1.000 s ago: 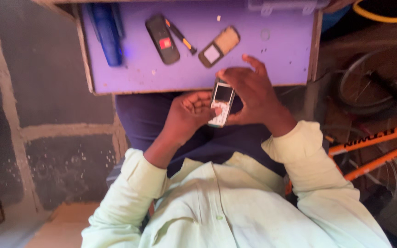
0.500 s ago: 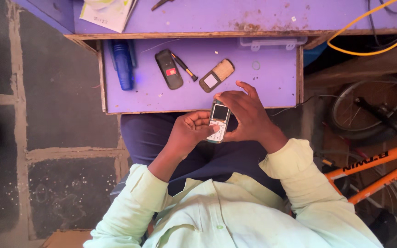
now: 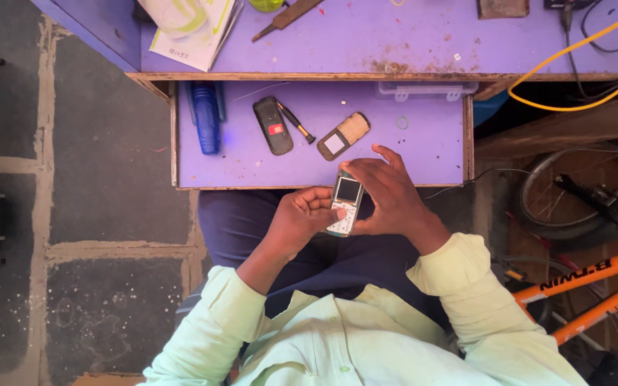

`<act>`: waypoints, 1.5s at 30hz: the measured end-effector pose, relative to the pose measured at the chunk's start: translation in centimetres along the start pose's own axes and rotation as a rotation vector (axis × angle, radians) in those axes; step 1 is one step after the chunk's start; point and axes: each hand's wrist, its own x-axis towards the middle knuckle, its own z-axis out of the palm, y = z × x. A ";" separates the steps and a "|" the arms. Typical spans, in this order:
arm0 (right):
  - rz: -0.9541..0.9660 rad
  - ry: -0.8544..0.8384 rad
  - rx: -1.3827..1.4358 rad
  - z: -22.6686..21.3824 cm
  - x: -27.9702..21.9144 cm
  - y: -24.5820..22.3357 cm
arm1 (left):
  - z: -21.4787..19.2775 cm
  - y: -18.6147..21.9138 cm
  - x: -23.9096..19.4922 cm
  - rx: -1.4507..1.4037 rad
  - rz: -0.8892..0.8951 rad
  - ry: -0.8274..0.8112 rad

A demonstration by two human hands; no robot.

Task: The person disassembles a small mobile phone, removes the battery, and cleans the exposed circuit board using a spray and a brush. The person then uses a heat gun on the board before placing it on the workbench.

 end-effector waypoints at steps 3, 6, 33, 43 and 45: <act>0.004 -0.006 -0.005 -0.1 0.0 0.0 | 0.1 0.1 0.0 0.018 -0.004 0.006; 0.005 -0.005 0.003 -0.1 0.0 0.0 | 0.1 0.2 0.0 0.026 -0.003 0.003; 0.033 -0.021 -0.030 0.0 0.5 0.3 | -0.6 -1.3 1.7 0.100 0.084 -0.009; 0.001 -0.041 -0.057 0.4 0.1 1.5 | -1.4 -2.4 2.3 0.199 0.099 0.049; 0.018 -0.060 -0.044 0.6 -1.0 0.7 | -1.6 -3.5 1.5 0.278 0.136 0.072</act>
